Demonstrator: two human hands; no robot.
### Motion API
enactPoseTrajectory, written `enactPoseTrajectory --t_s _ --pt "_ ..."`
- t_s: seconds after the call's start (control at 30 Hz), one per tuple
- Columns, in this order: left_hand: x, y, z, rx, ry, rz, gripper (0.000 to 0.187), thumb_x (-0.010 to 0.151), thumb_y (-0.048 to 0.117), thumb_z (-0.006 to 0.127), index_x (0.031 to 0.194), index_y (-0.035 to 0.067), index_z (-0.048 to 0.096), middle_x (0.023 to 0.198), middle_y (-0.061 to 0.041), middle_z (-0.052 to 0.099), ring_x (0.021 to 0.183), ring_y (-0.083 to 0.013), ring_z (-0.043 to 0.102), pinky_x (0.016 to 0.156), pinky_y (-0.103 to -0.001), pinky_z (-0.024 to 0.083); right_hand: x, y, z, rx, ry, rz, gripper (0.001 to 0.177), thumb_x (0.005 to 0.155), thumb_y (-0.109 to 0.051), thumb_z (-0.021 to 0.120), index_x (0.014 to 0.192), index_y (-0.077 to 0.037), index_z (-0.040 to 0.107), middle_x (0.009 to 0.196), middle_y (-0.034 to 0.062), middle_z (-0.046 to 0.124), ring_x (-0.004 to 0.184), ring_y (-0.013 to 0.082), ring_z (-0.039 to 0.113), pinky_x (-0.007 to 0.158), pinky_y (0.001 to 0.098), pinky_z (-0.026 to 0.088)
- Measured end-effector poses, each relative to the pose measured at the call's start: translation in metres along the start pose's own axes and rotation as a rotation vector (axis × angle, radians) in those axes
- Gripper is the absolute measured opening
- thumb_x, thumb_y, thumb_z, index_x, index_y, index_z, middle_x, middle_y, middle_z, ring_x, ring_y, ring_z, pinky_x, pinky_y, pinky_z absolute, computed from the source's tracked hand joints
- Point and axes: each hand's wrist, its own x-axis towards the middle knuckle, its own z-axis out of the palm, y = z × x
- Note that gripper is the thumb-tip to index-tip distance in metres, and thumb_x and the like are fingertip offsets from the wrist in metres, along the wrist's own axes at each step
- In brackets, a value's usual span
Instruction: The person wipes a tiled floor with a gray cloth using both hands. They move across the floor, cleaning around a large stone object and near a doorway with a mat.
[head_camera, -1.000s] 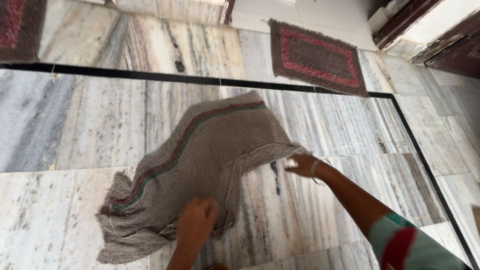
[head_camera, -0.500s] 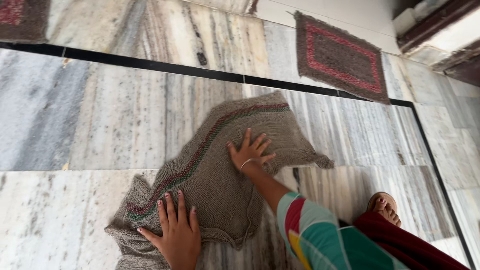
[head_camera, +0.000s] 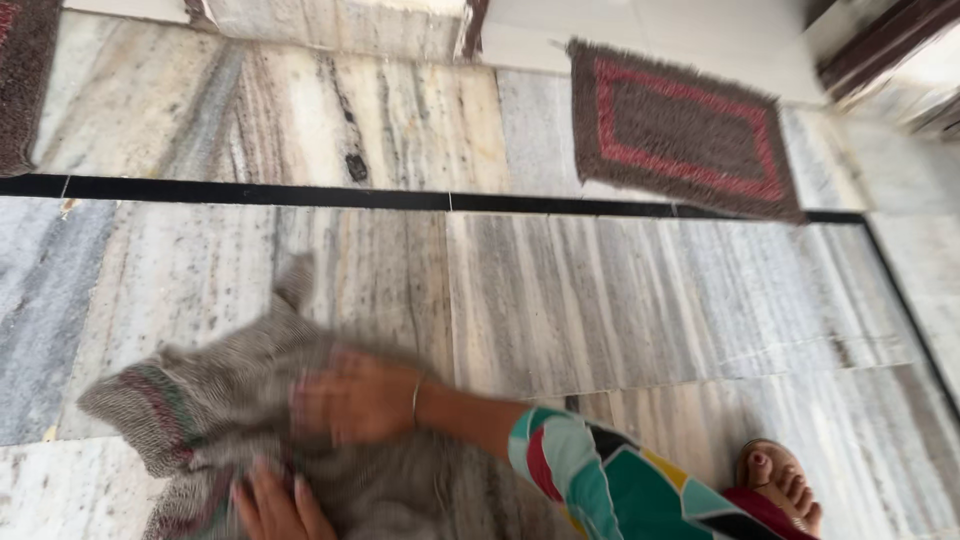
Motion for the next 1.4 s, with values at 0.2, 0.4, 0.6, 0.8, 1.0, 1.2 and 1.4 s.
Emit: enactPoseTrajectory --t_s 0.2,0.4,0.6,0.8,1.0,1.2,1.4 --pt "0.164 0.063 0.026 0.054 -0.429 0.077 0.074 0.099 0.062 0.026 0.163 0.029 0.008 0.169 -0.007 0.014 0.157 -0.0311 0.006 0.109 -0.081 -0.010 -0.072 0.145 -0.012 -0.101 0.204 0.663 0.059 0.104 -0.051 0.042 0.158 -0.029 0.035 0.167 0.0023 0.030 0.154 0.0216 0.022 0.123 0.0608 0.011" --pt "0.169 0.235 0.094 0.317 -0.712 0.451 0.076 0.095 0.072 0.023 0.160 0.042 0.000 0.171 -0.006 -0.006 0.155 -0.0338 -0.004 0.106 -0.082 -0.005 -0.279 0.197 -0.055 -0.134 0.165 1.165 0.061 0.104 -0.045 0.041 0.159 -0.020 0.034 0.166 0.0101 0.029 0.153 0.0244 0.023 0.121 0.0575 0.011" --pt "-0.006 0.451 0.114 0.256 -0.687 0.742 0.071 0.100 0.069 0.031 0.161 0.039 0.010 0.172 -0.007 0.002 0.158 -0.0300 -0.001 0.110 -0.080 -0.006 -0.537 0.117 -0.094 -0.120 0.131 1.901 0.074 0.098 -0.056 0.036 0.162 -0.020 0.026 0.170 0.0066 0.023 0.156 0.0246 0.020 0.128 0.0502 0.006" --pt "-0.047 0.586 0.146 0.188 -0.774 0.951 0.067 0.099 0.067 0.029 0.160 0.044 0.013 0.171 0.005 0.006 0.157 -0.0203 0.000 0.116 -0.078 -0.005 -0.625 0.174 -0.076 -0.088 -0.189 2.297 0.085 0.098 -0.069 0.026 0.161 -0.013 0.023 0.168 0.0180 0.018 0.157 0.0355 0.003 0.116 0.0680 -0.002" --pt "0.050 0.666 0.220 0.350 -0.704 0.913 0.065 0.098 0.069 0.017 0.159 0.046 0.009 0.170 0.008 0.005 0.156 -0.0169 0.000 0.116 -0.075 -0.001 -0.614 0.295 -0.096 -0.112 -0.208 1.983 0.089 0.097 -0.072 0.028 0.154 -0.003 0.036 0.151 0.0243 0.044 0.156 0.0398 0.005 0.112 0.0725 -0.009" --pt "0.165 0.751 0.280 0.360 -0.775 0.745 0.068 0.098 0.070 0.014 0.160 0.047 0.000 0.172 0.009 0.000 0.155 -0.0199 0.005 0.118 -0.072 0.003 -0.609 0.440 -0.132 0.025 -0.255 1.920 0.087 0.104 -0.072 0.018 0.164 -0.010 0.029 0.112 0.0281 0.075 0.158 0.0363 0.014 0.116 0.0695 -0.014" --pt "0.245 0.803 0.327 0.376 -0.642 0.738 0.064 0.103 0.067 0.012 0.161 0.046 -0.001 0.172 0.009 -0.004 0.159 -0.0191 0.003 0.120 -0.073 0.002 -0.639 0.564 -0.118 -0.288 0.075 1.652 0.079 0.104 -0.070 0.026 0.149 -0.009 0.047 0.139 0.0231 0.061 0.148 0.0419 0.026 0.110 0.0721 -0.009"
